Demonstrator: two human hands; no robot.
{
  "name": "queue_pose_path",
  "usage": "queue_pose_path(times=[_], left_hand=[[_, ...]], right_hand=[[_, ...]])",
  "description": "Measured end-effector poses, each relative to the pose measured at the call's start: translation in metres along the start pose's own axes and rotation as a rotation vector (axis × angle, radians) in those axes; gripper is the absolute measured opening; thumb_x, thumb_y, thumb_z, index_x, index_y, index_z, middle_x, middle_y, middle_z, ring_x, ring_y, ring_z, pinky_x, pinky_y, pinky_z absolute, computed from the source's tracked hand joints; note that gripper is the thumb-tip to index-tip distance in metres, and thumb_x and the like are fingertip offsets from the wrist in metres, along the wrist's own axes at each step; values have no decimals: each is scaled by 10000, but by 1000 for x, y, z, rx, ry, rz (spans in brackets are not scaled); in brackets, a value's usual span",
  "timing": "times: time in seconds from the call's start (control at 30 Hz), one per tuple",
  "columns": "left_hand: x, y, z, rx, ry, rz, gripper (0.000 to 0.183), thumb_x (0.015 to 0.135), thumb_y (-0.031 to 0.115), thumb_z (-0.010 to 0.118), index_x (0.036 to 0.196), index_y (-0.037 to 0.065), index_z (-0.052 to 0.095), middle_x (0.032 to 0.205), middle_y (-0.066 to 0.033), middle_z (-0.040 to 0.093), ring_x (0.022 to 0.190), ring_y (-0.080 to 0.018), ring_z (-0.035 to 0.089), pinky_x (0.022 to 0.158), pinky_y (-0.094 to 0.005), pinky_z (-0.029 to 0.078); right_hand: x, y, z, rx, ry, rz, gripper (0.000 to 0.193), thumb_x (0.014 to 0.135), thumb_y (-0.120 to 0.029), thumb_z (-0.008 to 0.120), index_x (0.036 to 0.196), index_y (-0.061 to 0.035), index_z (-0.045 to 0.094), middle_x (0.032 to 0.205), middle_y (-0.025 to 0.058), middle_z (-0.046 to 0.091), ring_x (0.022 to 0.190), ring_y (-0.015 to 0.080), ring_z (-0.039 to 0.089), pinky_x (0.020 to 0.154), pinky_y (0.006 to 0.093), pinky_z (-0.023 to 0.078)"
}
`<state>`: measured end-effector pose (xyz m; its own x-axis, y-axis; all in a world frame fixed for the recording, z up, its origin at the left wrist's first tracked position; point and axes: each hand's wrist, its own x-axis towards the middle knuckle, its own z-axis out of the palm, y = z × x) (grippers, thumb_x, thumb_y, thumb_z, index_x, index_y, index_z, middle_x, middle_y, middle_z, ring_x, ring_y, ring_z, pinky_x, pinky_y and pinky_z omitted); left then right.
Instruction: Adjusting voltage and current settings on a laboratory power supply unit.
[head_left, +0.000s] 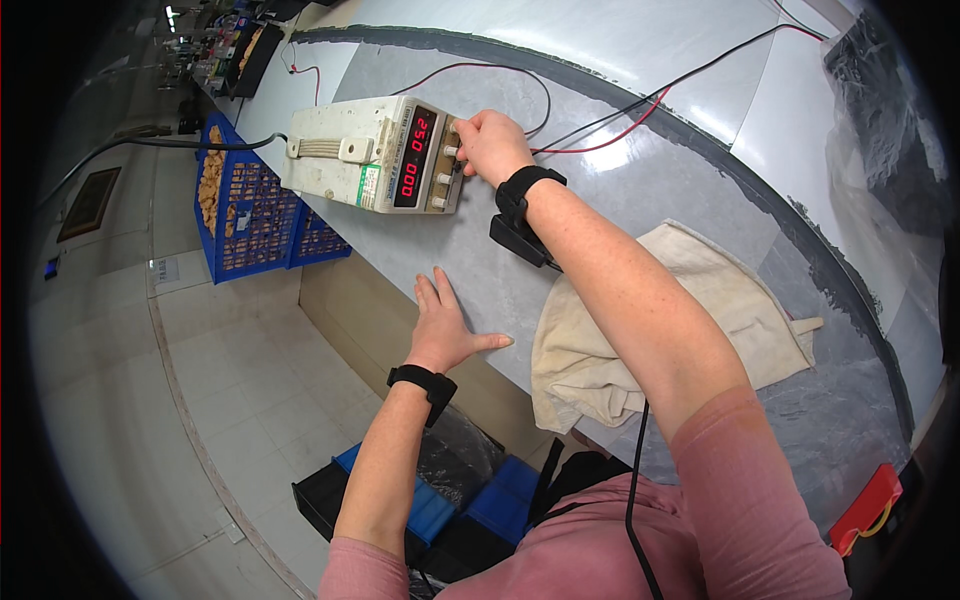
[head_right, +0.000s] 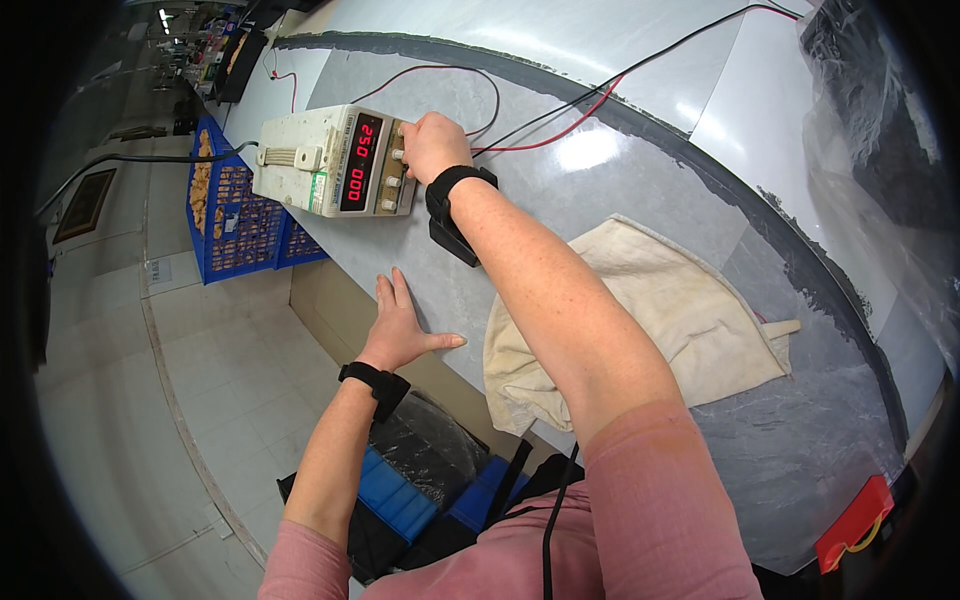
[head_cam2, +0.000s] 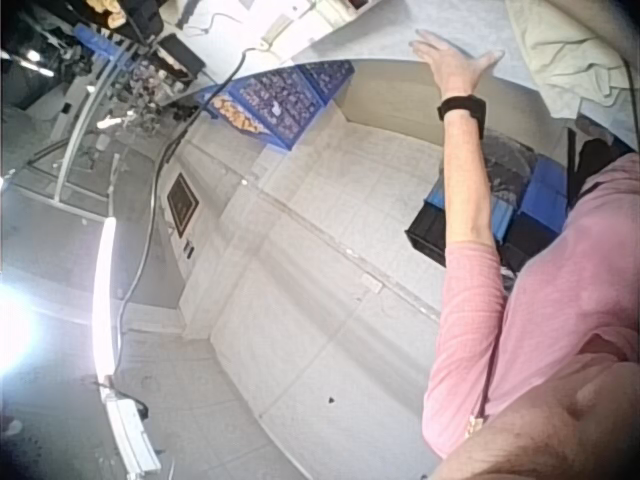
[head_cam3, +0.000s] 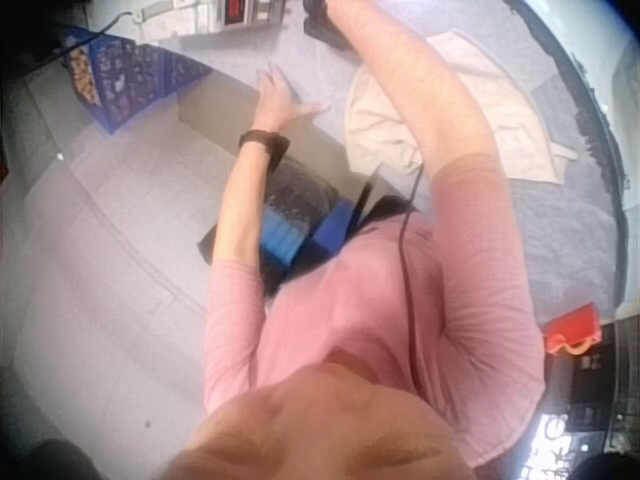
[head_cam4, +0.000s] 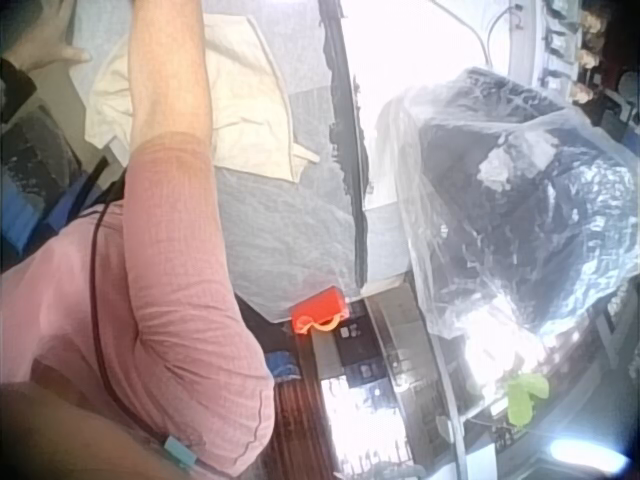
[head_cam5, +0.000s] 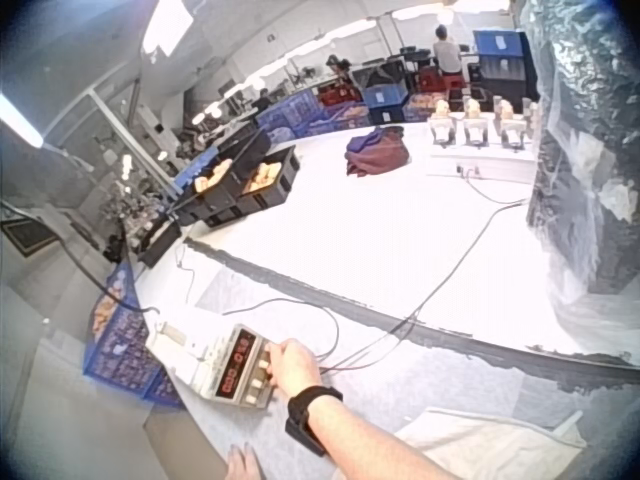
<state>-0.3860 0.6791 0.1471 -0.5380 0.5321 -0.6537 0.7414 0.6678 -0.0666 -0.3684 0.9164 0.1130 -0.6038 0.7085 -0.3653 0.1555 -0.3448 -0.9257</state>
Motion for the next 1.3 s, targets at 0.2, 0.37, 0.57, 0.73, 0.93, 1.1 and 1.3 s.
queue_pose_path(times=[0.2, 0.37, 0.57, 0.73, 0.93, 1.1, 1.3], left_hand=[[1, 1, -2, 1, -1, 1, 1528, 501, 600, 895, 1486, -122, -23, 1516, -423, 16, 1460, -494, 49, 1177, -458, 248], [1, 0, -1, -8, 4, 7, 1528, 501, 600, 895, 1484, -125, -23, 1515, -425, 15, 1460, -494, 50, 1179, -458, 242], [1, 1, -1, -11, 2, 9, 1528, 502, 602, 895, 1484, -125, -23, 1514, -428, 13, 1459, -497, 46, 1182, -458, 234], [0, 0, 0, -22, -1, 6, 1532, 501, 603, 895, 1484, -126, -26, 1511, -432, 11, 1459, -499, 42, 1184, -457, 227], [0, 0, 0, -18, 1, 7, 1531, 501, 599, 897, 1484, -125, -27, 1511, -434, 7, 1458, -502, 37, 1186, -461, 219], [1, -1, 0, -27, 1, 11, 1534, 501, 606, 894, 1485, -122, -30, 1513, -429, 3, 1460, -499, 29, 1185, -461, 223], [3, -5, 3, -39, 14, 19, 1566, 470, 618, 899, 1479, -134, -33, 1496, -453, 32, 1457, -505, 36, 1188, -465, 196]], right_hand=[[2, 0, -1, -21, -8, 5, 319, 966, -280, 523, 932, 17, 634, 715, 73, 684, 526, 150, 620, 568, 324, 516], [1, -2, -1, -39, -5, 0, 324, 966, -284, 519, 933, 17, 637, 712, 74, 682, 530, 154, 623, 577, 325, 516], [-2, 1, -2, -5, 18, -28, 323, 965, -284, 522, 947, 18, 634, 732, 77, 688, 537, 154, 627, 584, 329, 518], [-8, -3, -1, 3, 39, -45, 261, 948, -244, 571, 979, 14, 598, 736, 137, 691, 585, 232, 684, 631, 368, 539], [-7, -2, 1, -21, 45, -56, 252, 939, -210, 585, 1047, 12, 532, 771, 154, 693, 591, 244, 691, 632, 375, 542], [-8, -2, 0, -58, 69, -62, 263, 946, -210, 574, 1064, 13, 500, 770, 160, 689, 594, 259, 691, 642, 390, 542], [-5, -3, 4, -32, 27, -42, 261, 957, -238, 552, 1018, 16, 532, 752, 157, 690, 596, 267, 688, 653, 400, 542]])
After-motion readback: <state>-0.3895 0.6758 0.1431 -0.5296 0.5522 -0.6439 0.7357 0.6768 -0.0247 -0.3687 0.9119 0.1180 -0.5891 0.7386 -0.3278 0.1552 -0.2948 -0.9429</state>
